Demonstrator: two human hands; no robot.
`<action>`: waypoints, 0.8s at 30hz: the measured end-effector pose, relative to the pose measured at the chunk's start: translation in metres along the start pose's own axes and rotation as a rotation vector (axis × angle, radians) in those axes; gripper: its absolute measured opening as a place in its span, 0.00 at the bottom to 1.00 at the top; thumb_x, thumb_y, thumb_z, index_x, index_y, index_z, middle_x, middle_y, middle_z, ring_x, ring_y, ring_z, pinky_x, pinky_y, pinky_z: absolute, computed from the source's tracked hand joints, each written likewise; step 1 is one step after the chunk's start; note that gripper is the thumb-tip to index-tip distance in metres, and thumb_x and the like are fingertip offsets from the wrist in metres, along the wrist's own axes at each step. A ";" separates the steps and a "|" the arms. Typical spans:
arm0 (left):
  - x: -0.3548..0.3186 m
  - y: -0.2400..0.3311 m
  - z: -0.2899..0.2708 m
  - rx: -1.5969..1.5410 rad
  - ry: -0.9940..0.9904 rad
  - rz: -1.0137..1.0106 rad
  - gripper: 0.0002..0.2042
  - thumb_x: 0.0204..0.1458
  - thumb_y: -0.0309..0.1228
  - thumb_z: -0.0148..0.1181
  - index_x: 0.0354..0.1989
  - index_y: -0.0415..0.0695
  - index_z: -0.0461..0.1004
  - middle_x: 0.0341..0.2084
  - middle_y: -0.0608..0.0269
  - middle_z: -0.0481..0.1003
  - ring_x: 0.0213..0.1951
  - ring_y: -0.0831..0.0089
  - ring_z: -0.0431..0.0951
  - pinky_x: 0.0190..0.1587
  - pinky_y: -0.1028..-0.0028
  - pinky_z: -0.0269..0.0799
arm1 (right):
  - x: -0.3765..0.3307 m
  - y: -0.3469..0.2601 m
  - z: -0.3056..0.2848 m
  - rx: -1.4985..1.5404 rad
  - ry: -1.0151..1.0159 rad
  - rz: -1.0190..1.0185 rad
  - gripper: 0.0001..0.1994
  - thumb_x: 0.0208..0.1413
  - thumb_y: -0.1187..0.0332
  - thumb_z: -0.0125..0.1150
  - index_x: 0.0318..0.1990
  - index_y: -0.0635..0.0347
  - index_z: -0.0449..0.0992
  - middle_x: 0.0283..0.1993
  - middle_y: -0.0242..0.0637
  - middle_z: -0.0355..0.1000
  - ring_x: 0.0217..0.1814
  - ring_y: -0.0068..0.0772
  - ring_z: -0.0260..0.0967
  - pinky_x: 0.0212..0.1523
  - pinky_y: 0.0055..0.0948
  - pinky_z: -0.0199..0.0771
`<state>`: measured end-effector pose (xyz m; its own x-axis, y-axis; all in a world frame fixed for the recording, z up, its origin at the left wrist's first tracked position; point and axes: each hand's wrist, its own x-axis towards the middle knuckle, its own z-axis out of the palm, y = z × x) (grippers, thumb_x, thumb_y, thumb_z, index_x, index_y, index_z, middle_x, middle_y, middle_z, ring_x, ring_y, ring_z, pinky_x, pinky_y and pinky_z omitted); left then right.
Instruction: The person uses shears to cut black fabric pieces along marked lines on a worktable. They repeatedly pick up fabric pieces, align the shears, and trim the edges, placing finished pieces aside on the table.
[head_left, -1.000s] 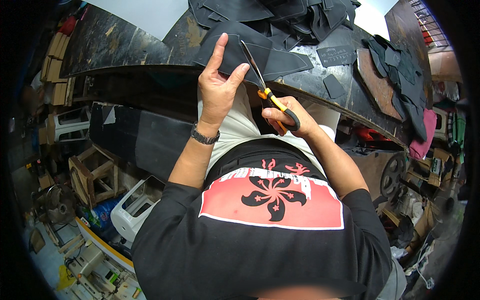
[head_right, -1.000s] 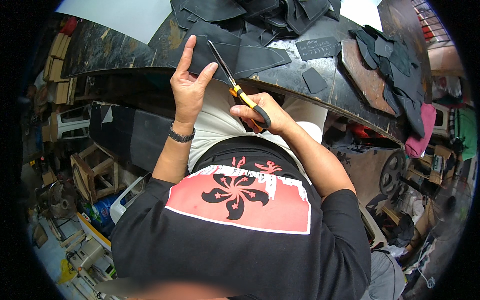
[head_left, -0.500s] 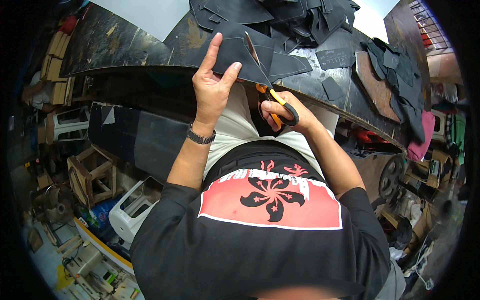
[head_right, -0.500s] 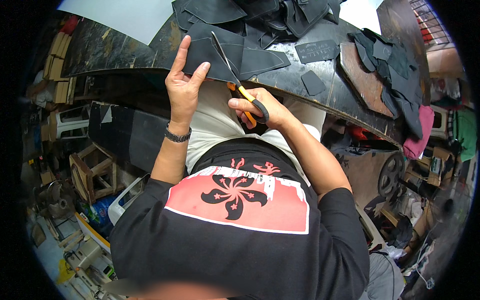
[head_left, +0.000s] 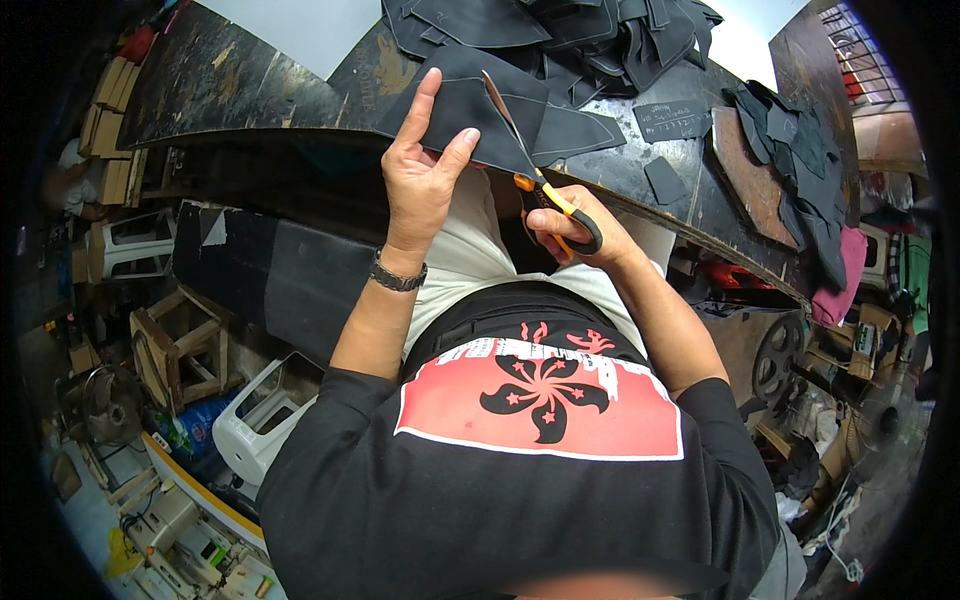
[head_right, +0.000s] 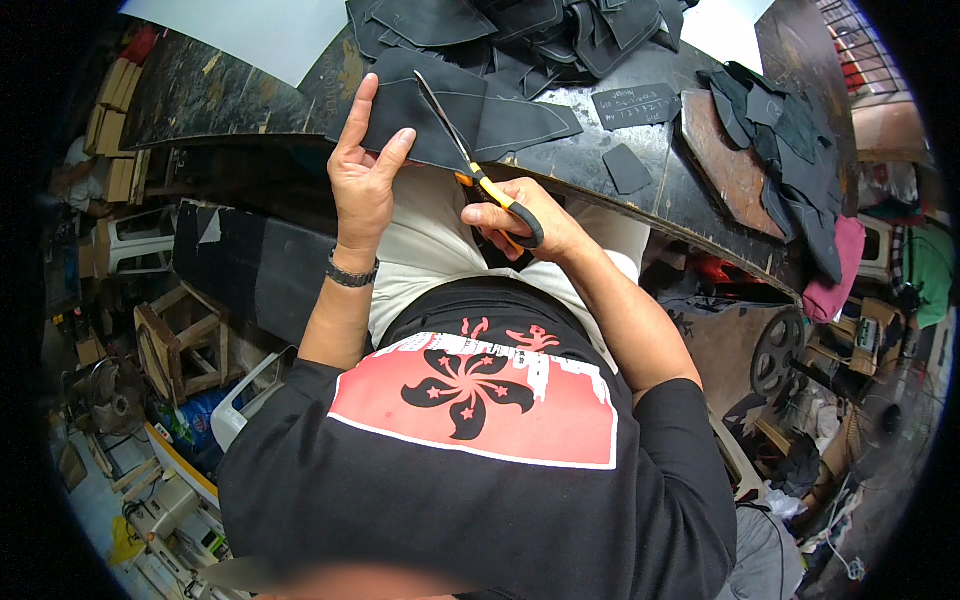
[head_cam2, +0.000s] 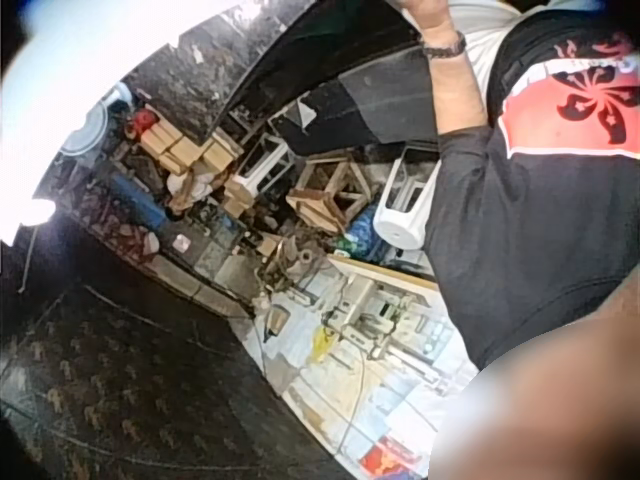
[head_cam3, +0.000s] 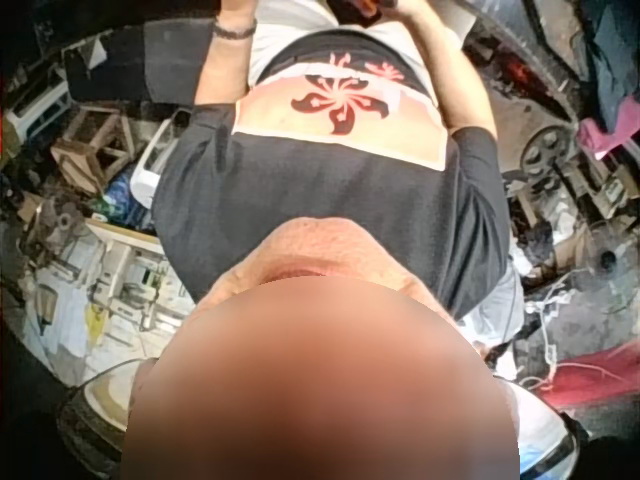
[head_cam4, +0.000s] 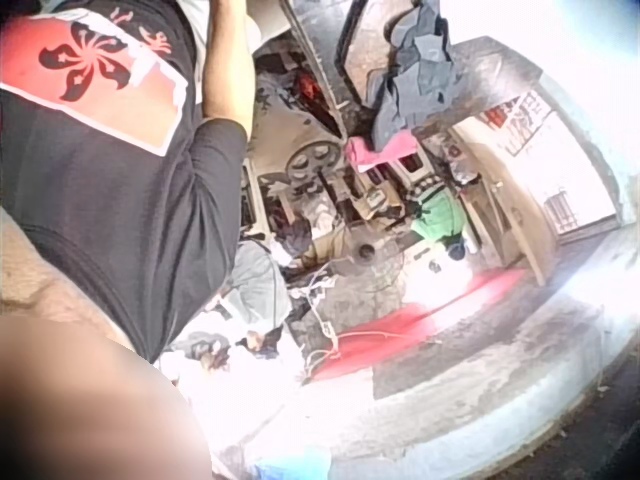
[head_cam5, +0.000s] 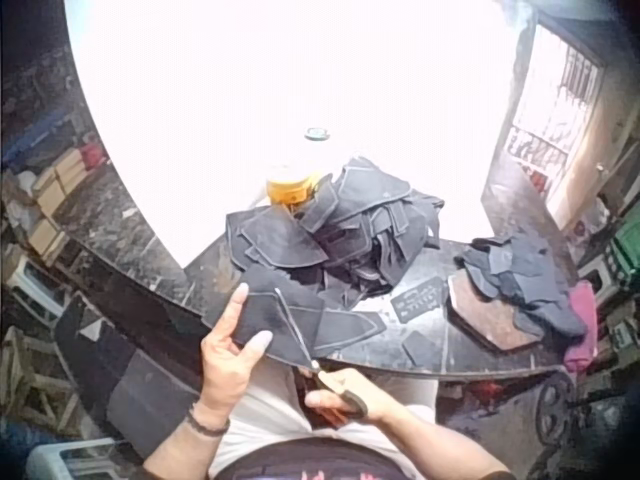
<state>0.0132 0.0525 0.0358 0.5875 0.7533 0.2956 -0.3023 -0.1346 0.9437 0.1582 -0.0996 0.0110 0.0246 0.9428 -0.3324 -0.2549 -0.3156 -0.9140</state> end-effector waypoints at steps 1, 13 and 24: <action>0.000 0.000 0.000 0.009 0.004 0.012 0.31 0.54 0.17 0.60 0.67 0.42 0.59 0.57 0.57 0.69 0.49 0.77 0.75 0.51 0.78 0.76 | 0.000 -0.001 0.001 0.009 0.003 0.006 0.21 0.52 0.54 0.68 0.18 0.58 0.68 0.13 0.28 0.62 0.11 0.19 0.59 0.13 0.21 0.57; -0.002 -0.003 0.007 0.125 0.073 0.102 0.31 0.54 0.18 0.60 0.67 0.41 0.58 0.59 0.59 0.69 0.46 0.80 0.76 0.47 0.80 0.77 | 0.002 0.000 0.022 0.017 0.114 0.056 0.21 0.52 0.54 0.70 0.19 0.58 0.69 0.13 0.28 0.63 0.11 0.18 0.60 0.13 0.21 0.57; -0.007 -0.005 0.020 0.018 0.017 0.029 0.31 0.54 0.18 0.60 0.68 0.39 0.58 0.65 0.56 0.62 0.54 0.77 0.71 0.55 0.79 0.70 | 0.007 -0.006 0.023 0.132 0.186 -0.066 0.20 0.53 0.53 0.69 0.23 0.61 0.71 0.17 0.28 0.64 0.14 0.18 0.62 0.14 0.20 0.60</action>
<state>0.0259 0.0354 0.0321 0.5661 0.7595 0.3205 -0.3057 -0.1677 0.9372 0.1379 -0.0884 0.0194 0.2200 0.9210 -0.3217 -0.3708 -0.2260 -0.9008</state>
